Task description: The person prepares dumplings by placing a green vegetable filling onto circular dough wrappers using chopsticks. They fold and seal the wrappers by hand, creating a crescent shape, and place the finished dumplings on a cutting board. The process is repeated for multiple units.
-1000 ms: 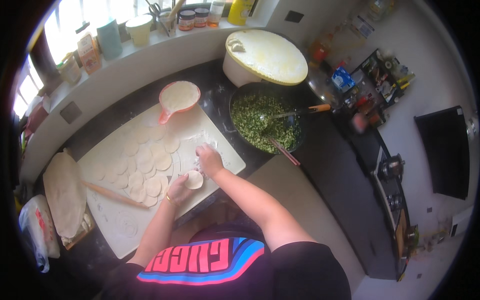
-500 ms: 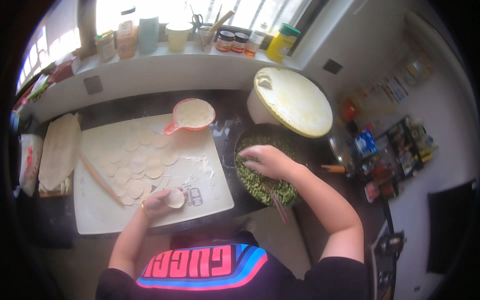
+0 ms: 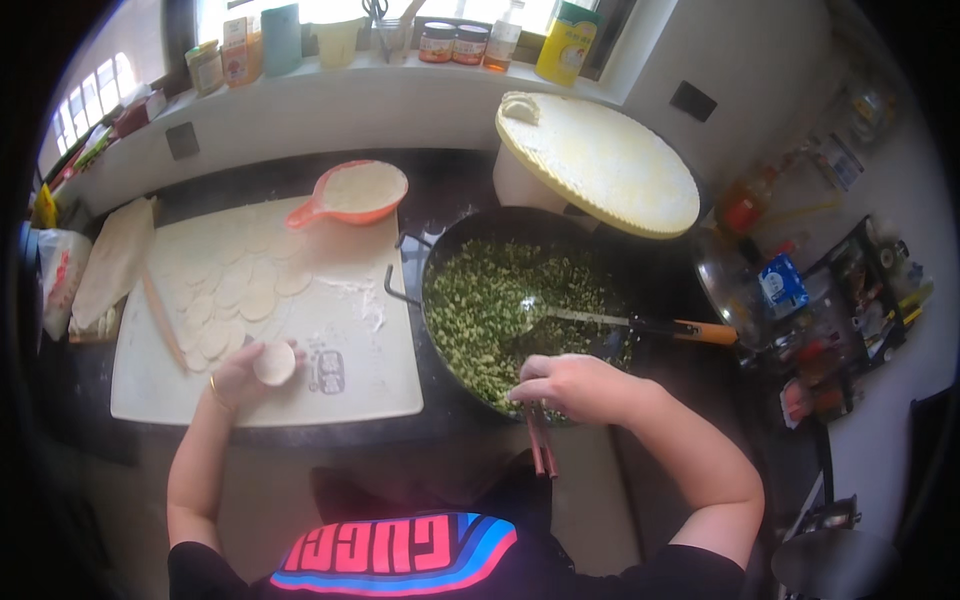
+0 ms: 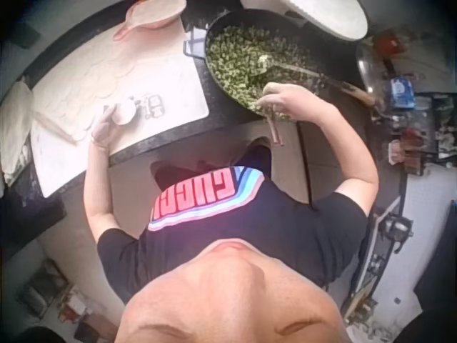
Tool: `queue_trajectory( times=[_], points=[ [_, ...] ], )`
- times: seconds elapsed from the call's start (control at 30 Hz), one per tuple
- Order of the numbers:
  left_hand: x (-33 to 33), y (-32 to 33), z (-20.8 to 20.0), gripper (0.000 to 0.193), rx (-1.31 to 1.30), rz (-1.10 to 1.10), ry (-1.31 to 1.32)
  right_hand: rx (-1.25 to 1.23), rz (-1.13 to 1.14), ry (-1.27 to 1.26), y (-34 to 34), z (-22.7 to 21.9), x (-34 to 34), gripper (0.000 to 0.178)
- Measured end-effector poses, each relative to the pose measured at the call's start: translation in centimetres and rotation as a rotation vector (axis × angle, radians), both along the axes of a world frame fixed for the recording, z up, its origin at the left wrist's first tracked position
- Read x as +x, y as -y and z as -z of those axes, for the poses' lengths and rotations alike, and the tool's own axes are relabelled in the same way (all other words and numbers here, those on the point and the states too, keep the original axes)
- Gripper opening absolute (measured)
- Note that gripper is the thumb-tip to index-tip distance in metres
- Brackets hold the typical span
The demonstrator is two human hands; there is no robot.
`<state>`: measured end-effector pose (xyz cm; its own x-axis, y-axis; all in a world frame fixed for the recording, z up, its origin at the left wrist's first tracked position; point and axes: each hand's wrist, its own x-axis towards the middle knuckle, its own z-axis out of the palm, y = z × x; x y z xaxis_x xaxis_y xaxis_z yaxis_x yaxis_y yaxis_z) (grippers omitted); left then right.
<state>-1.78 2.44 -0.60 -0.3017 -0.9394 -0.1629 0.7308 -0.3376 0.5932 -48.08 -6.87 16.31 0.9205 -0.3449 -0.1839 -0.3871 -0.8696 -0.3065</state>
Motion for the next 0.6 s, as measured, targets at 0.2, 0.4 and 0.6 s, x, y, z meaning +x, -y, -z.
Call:
queue_trajectory(
  times=[0.2, 0.4, 0.6],
  points=[
    [-7.5, -0.9, -3.6, 0.05, 0.101, -0.239, -0.38, -0.047, -0.126, 0.056, 0.0, 1.0, 0.3, 0.015],
    [-15.2, -0.3, -6.8, 0.053, 0.123, -0.249, -0.476, -0.055, 0.221, 0.514, -0.3, 1.8, -2.6, 0.008],
    [-17.7, 0.6, -7.8, 0.05, 0.014, -0.29, -0.376, 0.135, 0.557, 0.887, 0.3, 2.8, -6.5, 0.014]
  ],
)
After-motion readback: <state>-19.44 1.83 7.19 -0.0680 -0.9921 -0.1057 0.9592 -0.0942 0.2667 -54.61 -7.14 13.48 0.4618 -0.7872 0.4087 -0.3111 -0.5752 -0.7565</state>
